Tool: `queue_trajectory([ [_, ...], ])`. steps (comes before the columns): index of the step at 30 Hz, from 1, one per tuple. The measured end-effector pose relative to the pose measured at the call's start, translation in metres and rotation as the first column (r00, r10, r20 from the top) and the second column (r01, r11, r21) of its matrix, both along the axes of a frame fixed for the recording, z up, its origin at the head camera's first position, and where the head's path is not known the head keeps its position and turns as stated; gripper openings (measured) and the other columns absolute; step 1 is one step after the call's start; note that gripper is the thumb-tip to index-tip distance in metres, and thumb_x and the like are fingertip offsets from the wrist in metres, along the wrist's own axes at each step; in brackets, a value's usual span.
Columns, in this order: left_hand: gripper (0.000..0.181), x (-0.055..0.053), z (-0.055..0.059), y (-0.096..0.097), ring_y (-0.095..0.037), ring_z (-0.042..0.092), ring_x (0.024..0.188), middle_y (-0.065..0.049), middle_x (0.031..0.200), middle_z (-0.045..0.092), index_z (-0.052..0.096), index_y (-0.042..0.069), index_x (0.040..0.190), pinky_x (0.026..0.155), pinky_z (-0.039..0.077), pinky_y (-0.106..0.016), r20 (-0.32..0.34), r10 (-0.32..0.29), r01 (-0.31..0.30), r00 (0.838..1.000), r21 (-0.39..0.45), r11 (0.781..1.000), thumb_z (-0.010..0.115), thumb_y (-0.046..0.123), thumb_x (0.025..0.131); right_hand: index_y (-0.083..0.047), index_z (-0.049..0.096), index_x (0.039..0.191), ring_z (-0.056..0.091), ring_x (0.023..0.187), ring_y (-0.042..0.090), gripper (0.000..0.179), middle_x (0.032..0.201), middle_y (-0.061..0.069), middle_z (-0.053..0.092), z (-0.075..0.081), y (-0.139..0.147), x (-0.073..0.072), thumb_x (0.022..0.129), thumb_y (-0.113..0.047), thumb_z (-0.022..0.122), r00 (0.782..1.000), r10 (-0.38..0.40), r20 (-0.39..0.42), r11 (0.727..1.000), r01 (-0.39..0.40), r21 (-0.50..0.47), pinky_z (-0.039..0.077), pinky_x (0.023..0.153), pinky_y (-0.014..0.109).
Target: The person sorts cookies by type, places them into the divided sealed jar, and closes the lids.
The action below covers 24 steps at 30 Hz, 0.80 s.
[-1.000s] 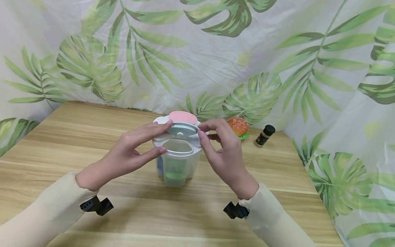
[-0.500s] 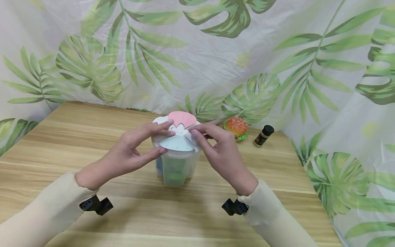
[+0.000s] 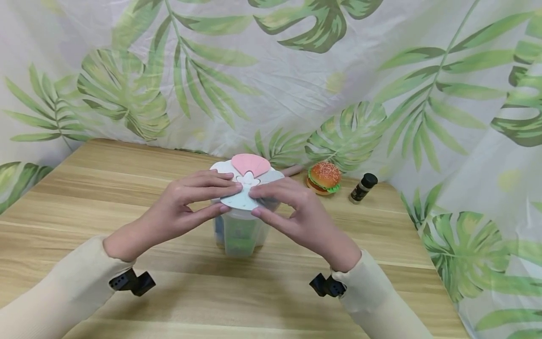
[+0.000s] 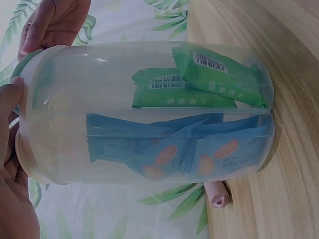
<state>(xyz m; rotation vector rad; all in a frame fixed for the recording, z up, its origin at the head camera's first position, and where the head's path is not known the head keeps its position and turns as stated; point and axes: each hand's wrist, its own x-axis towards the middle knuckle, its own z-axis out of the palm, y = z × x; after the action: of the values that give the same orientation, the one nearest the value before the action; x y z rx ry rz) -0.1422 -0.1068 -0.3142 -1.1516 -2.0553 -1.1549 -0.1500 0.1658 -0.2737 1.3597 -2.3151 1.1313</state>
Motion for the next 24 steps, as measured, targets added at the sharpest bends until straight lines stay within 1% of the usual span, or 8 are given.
queue_trajectory([
  [3, 0.041, -0.0012, -0.0005, -0.0006, -0.029, 0.071, 0.122, -0.01, 0.126, 0.077, 0.078, 0.008, 0.125, 0.113, 0.053, -0.05, -0.007, -0.001, 0.001, 1.0, -0.006, 1.0, 0.082, -0.002, 0.085, -0.009, 0.077, 0.122, 0.069, 0.121, 0.018, 0.037, 0.123, 0.005, 0.079, -0.0002, 0.0016, 0.0001, 0.087, 0.002, 0.082, 1.0, 0.009, 0.006, 1.0, -0.009, 0.008, 0.055, 0.105, 0.022],
  [8, 0.041, -0.002, -0.0011, -0.0017, -0.029, 0.07, 0.123, -0.011, 0.127, 0.076, 0.077, 0.008, 0.126, 0.115, 0.052, -0.052, -0.004, -0.008, 0.008, 1.0, -0.024, 1.0, 0.082, 0.0, 0.086, -0.005, 0.079, 0.117, 0.072, 0.119, 0.02, 0.035, 0.121, 0.01, 0.079, -0.0015, 0.0026, -0.002, 0.084, 0.006, 0.083, 0.999, 0.027, -0.021, 1.0, -0.027, -0.012, 0.055, 0.107, 0.021],
  [12, 0.04, -0.0013, -0.0011, -0.0028, -0.027, 0.069, 0.125, -0.01, 0.13, 0.076, 0.077, 0.009, 0.127, 0.118, 0.049, -0.05, 0.018, -0.006, 0.007, 1.0, -0.037, 0.999, 0.082, 0.004, 0.088, -0.005, 0.08, 0.115, 0.072, 0.12, 0.021, 0.034, 0.121, 0.011, 0.079, -0.0021, 0.0033, -0.0033, 0.083, 0.006, 0.083, 0.999, 0.031, -0.033, 0.999, -0.031, -0.009, 0.054, 0.11, 0.022],
  [17, 0.035, -0.0004, -0.0014, -0.0029, -0.028, 0.068, 0.128, -0.01, 0.131, 0.075, 0.077, 0.01, 0.127, 0.122, 0.046, -0.048, 0.034, -0.009, 0.01, 0.999, -0.036, 0.999, 0.078, 0.005, 0.092, -0.005, 0.081, 0.115, 0.072, 0.12, 0.02, 0.033, 0.122, 0.01, 0.079, -0.003, 0.0041, -0.0025, 0.083, 0.005, 0.083, 0.999, 0.02, -0.028, 1.0, -0.02, -0.001, 0.053, 0.111, 0.021],
  [20, 0.033, -0.0013, -0.0018, -0.0024, -0.029, 0.068, 0.128, -0.01, 0.13, 0.076, 0.077, 0.009, 0.127, 0.122, 0.046, -0.05, 0.029, -0.015, 0.016, 0.999, -0.028, 0.999, 0.076, 0.004, 0.094, -0.005, 0.081, 0.114, 0.071, 0.121, 0.02, 0.033, 0.122, 0.01, 0.079, -0.0034, 0.0041, -0.002, 0.083, 0.006, 0.083, 1.0, 0.013, -0.019, 1.0, -0.013, -0.002, 0.053, 0.112, 0.022],
  [24, 0.034, -0.0021, -0.0019, -0.0025, -0.03, 0.069, 0.126, -0.01, 0.127, 0.077, 0.077, 0.008, 0.126, 0.12, 0.047, -0.052, 0.02, -0.017, 0.018, 1.0, -0.024, 1.0, 0.076, 0.002, 0.093, -0.005, 0.08, 0.116, 0.07, 0.123, 0.021, 0.034, 0.124, 0.011, 0.078, -0.0043, 0.0039, -0.0008, 0.084, 0.005, 0.083, 1.0, 0.015, -0.014, 1.0, -0.015, 0.001, 0.053, 0.112, 0.022],
])
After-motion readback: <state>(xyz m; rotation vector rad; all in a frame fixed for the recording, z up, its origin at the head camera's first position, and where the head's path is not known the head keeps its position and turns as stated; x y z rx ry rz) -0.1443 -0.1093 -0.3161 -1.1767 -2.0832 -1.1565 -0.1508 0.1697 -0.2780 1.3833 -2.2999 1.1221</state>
